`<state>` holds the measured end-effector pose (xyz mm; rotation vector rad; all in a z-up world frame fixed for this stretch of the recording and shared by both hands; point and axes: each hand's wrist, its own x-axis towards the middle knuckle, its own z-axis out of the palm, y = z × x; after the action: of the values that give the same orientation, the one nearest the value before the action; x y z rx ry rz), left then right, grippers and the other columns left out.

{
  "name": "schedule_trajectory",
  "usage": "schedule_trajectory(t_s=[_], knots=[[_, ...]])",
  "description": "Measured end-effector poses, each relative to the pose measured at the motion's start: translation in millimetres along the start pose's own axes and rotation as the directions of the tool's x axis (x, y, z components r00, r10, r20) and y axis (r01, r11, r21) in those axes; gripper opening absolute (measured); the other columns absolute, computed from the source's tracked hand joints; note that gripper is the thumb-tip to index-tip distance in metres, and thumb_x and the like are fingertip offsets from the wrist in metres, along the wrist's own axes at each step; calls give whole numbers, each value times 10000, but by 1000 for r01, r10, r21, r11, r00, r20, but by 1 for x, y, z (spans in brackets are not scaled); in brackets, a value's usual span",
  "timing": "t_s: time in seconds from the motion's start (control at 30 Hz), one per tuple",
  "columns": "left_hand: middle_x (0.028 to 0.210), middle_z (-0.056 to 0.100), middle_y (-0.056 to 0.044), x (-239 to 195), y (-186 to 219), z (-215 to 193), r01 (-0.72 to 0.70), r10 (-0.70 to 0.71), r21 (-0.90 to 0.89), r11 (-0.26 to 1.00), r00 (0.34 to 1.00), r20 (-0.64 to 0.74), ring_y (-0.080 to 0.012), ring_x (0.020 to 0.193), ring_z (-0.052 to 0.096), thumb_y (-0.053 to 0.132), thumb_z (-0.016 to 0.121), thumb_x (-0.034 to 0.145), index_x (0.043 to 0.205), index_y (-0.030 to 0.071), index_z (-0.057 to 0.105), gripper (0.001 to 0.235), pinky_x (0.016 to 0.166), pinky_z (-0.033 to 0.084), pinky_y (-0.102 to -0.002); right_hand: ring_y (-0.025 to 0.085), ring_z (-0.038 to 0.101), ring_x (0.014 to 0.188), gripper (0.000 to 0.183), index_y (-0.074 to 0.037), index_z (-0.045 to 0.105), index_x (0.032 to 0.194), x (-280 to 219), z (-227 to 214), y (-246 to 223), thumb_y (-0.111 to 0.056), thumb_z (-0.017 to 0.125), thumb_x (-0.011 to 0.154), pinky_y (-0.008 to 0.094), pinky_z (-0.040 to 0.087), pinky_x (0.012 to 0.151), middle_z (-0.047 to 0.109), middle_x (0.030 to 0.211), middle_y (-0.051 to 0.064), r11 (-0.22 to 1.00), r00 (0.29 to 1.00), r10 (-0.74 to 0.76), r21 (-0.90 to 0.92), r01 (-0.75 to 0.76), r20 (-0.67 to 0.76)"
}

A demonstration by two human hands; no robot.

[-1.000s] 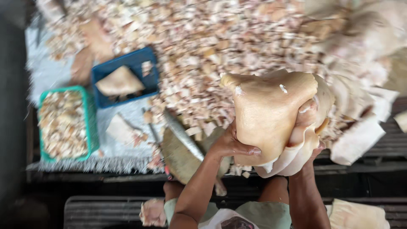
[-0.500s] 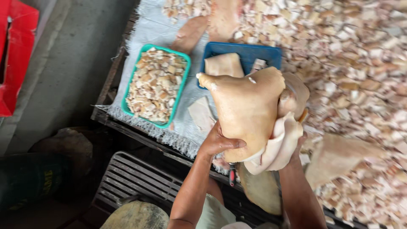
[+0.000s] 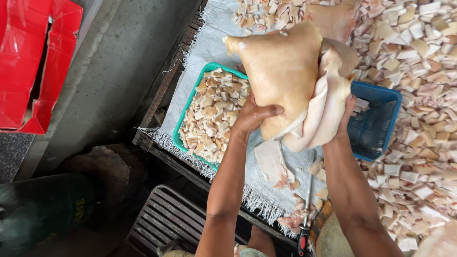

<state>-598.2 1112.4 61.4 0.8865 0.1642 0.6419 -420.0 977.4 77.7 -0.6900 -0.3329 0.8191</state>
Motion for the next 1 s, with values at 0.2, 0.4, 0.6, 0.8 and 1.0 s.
schedule_trajectory(t_s=[0.2, 0.4, 0.6, 0.8, 1.0], knots=[[1303, 654, -112, 75, -34, -61, -59, 56, -66, 996, 997, -47, -238, 1223, 640, 45, 891, 690, 1487, 12, 410, 931, 1068, 540, -415, 262, 492, 1385, 723, -168, 401, 1539, 96, -7, 22, -390, 708, 923, 560, 451, 1046, 453, 1546, 71, 989, 1000, 22, -145, -24, -19], [1438, 479, -293, 125, -88, -106, -95, 306, 811, 577, 946, -107, -334, 1374, 473, 289, 990, 857, 1489, -144, 242, 1071, 1094, 451, -409, 251, 475, 1401, 700, -188, 392, 1539, 141, -52, -10, -391, 698, 943, 573, 445, 1036, 431, 1565, 56, 737, 978, -63, -670, -90, -200], [1493, 560, -262, 68, -123, -20, -28, 199, 793, 609, 973, -118, -345, 1403, 547, 293, 893, 828, 1566, -3, 458, 907, 1176, 427, -398, 241, 564, 1308, 633, -108, 535, 1520, 64, -85, -17, -226, 711, 923, 484, 527, 943, 550, 1474, 90, 768, 948, -115, -632, -105, -298], [1390, 614, -218, -10, -127, 66, 106, 28, 658, 746, 981, -190, -298, 1298, 625, 306, 886, 762, 1557, 42, 452, 943, 1001, 550, -391, 235, 641, 1226, 613, -58, 534, 1465, -70, -110, -3, -193, 713, 894, 471, 599, 918, 589, 1374, 95, 910, 942, -31, -398, -112, -334], [1482, 593, -206, -101, -174, 146, 37, -163, 629, 777, 976, 143, -316, 1365, 598, 341, 841, 865, 1526, 57, 494, 799, 1067, 535, -419, 273, 606, 1287, 639, -34, 479, 1516, -236, -161, -43, -182, 711, 940, 452, 566, 985, 557, 1449, 125, 929, 918, -4, -340, -143, -397]])
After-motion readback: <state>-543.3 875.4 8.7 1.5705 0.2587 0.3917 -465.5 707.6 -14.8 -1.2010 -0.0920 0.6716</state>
